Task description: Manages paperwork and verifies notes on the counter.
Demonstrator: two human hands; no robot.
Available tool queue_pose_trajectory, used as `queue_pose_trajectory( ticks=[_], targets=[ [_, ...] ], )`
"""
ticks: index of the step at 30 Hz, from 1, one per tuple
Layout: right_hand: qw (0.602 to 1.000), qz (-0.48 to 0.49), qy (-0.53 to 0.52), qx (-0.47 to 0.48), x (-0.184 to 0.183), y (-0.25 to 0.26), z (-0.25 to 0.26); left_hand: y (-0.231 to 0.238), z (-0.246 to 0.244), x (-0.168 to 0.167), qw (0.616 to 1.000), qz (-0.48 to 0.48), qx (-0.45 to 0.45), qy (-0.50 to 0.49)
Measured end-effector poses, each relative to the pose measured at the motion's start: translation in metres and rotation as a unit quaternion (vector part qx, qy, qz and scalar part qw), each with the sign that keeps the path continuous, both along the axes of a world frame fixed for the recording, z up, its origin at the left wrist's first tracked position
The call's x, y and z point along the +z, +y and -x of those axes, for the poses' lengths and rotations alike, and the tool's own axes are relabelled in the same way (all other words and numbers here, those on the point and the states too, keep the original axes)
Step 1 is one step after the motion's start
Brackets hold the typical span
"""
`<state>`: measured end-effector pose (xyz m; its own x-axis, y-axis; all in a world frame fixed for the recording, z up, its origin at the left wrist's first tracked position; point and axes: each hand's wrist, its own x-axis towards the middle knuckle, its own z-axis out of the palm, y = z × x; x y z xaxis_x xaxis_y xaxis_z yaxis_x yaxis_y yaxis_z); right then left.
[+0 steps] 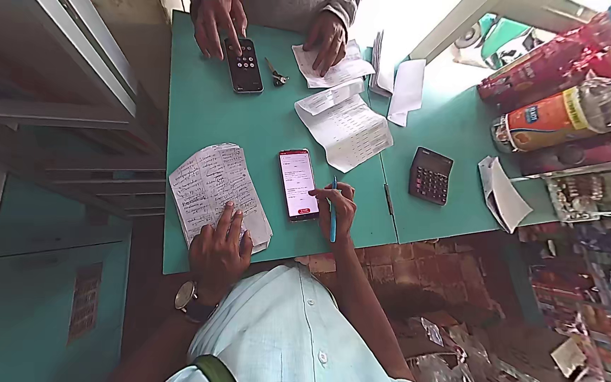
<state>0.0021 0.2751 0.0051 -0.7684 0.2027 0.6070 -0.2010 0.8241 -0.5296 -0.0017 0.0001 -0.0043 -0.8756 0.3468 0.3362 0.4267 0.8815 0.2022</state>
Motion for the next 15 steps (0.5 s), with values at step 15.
queue_pose_trajectory(
  ticks=[15],
  targets=[
    [1.0,0.014,0.016,0.005,0.0003,0.0,0.0009,-0.0003,0.0013,0.0001,1.0,0.006,-0.003,0.006]
  ],
)
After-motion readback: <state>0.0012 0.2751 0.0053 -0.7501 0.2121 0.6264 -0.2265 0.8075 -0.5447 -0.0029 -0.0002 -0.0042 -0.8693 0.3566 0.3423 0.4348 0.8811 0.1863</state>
